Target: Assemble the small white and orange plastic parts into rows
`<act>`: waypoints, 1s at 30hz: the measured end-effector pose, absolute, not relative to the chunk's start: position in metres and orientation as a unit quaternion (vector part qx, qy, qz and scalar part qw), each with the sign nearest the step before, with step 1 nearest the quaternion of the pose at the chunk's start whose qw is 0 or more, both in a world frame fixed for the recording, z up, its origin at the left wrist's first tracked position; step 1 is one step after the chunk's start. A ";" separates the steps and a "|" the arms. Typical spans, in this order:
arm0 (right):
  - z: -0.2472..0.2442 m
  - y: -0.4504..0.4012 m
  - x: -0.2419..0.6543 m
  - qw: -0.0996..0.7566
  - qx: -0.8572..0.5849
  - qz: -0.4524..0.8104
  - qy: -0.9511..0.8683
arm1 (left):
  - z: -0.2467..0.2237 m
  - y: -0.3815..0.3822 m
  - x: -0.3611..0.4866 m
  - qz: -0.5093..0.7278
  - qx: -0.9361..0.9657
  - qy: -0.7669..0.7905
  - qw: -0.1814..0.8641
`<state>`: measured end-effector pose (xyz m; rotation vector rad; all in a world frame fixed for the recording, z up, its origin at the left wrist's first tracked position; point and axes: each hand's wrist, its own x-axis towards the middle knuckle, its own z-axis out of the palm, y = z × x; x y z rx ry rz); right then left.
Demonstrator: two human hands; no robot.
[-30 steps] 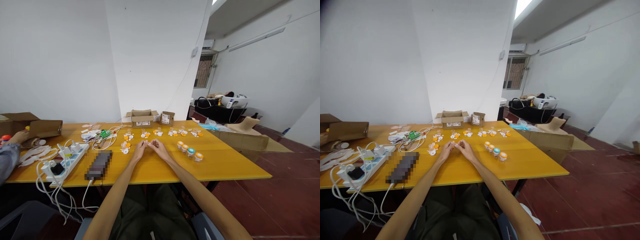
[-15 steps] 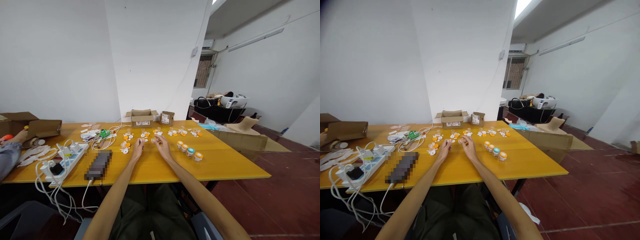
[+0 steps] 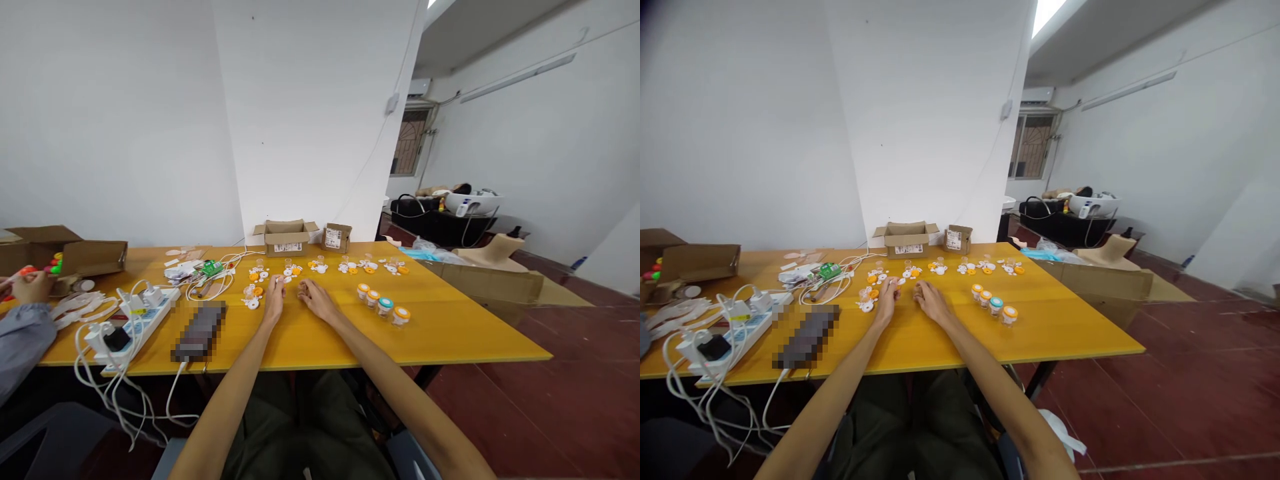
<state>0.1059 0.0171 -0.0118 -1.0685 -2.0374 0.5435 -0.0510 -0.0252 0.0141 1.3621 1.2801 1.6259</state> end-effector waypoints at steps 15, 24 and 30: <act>-0.010 0.043 0.059 0.324 -0.477 0.153 -0.802 | 0.014 -0.027 -0.050 0.573 0.575 0.480 0.333; -0.016 0.045 0.070 0.370 -0.432 0.204 -0.797 | 0.009 -0.023 -0.050 0.539 0.592 0.503 0.326; -0.019 0.037 0.087 0.430 -0.359 0.318 -0.765 | 0.008 -0.022 -0.049 0.546 0.592 0.488 0.336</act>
